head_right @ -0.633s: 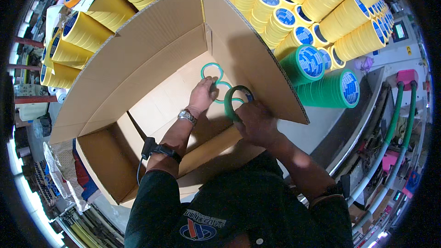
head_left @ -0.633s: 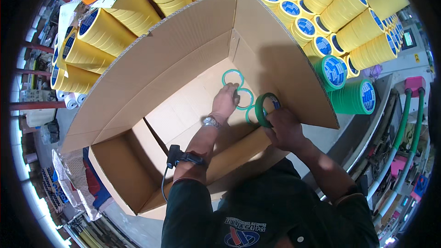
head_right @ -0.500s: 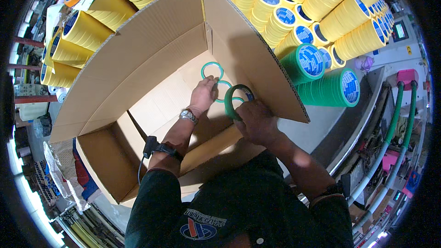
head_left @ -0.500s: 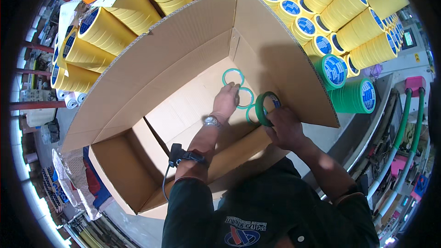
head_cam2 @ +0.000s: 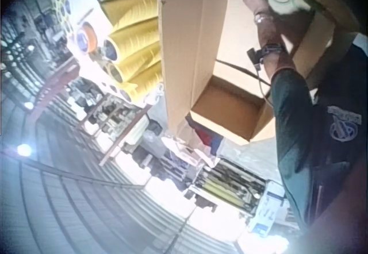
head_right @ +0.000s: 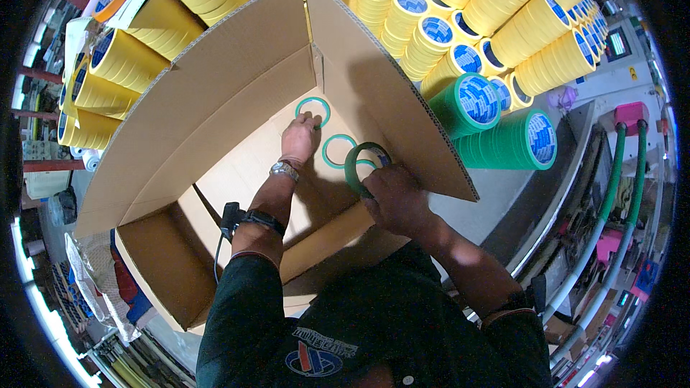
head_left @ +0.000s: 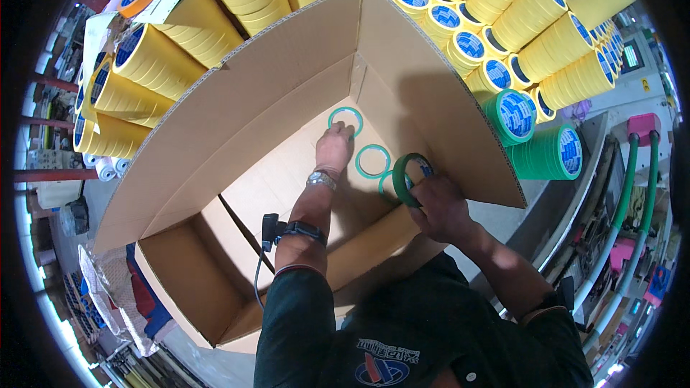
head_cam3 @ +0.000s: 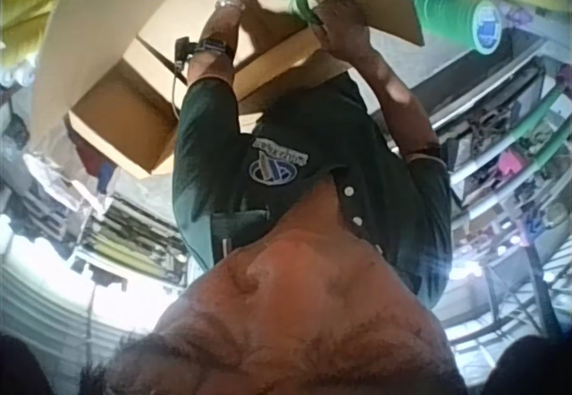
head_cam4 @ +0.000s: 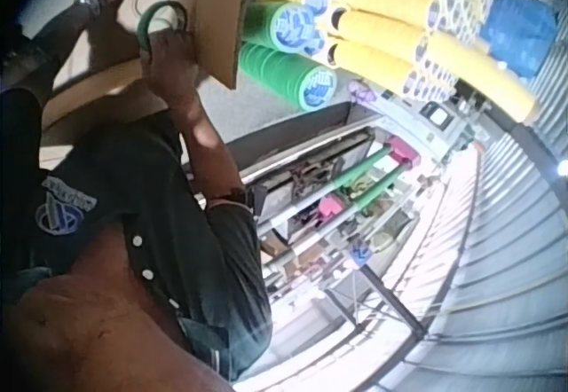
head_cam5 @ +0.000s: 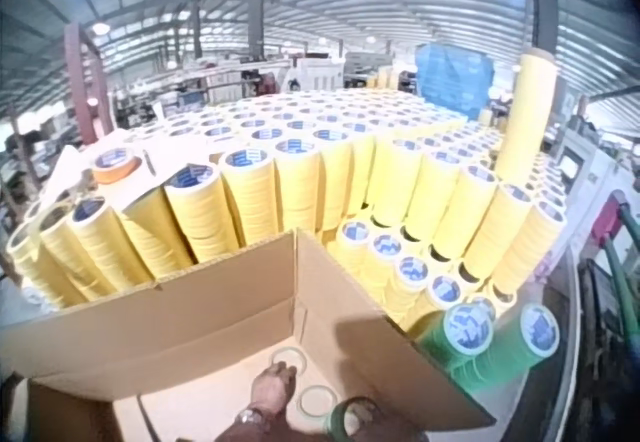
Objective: The worker is sorting pink documents, retrieving green foam-covered tubes from a machine, and packing green tape rings into a cardboard box.
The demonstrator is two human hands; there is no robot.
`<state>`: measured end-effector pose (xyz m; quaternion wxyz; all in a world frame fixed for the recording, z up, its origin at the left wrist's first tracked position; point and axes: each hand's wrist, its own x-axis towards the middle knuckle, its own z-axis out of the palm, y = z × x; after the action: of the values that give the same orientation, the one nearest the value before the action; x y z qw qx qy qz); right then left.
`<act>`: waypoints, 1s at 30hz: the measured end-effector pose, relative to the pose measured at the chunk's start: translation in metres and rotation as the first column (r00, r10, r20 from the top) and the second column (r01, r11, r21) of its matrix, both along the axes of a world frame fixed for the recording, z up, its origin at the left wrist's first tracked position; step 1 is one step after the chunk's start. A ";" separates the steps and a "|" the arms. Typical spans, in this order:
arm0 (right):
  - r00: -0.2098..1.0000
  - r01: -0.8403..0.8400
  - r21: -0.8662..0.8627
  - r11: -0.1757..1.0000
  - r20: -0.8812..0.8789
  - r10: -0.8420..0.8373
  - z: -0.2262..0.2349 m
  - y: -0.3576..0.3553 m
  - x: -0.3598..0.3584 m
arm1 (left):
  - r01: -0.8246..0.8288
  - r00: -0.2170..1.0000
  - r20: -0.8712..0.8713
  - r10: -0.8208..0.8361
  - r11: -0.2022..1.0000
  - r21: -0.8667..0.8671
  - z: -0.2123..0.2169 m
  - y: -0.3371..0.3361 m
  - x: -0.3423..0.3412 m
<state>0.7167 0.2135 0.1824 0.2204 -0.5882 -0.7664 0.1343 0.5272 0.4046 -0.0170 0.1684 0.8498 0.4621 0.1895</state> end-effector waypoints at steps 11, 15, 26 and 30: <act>1.000 0.004 0.007 1.000 -0.026 -0.004 -0.002 0.000 0.000 | -0.044 0.990 0.127 0.066 0.984 -0.171 0.032 -0.016 -0.005; 0.997 -0.025 0.052 0.998 -0.070 0.029 -0.001 0.004 0.002 | 0.085 0.979 0.201 0.015 0.875 -0.477 0.051 -0.043 -0.007; 0.999 -0.034 -0.009 0.999 0.002 0.034 -0.002 -0.002 0.002 | 0.712 0.542 0.645 0.539 0.113 -0.693 0.156 -0.083 0.018; 0.999 0.002 -0.061 0.998 -0.049 -0.005 0.002 -0.001 0.001 | 0.827 0.432 0.724 0.537 0.084 -0.556 0.137 -0.073 0.011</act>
<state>0.7182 0.2123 0.1842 0.2213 -0.5925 -0.7553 0.1717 0.5386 0.3314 0.1201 0.9157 0.3017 0.1651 0.2078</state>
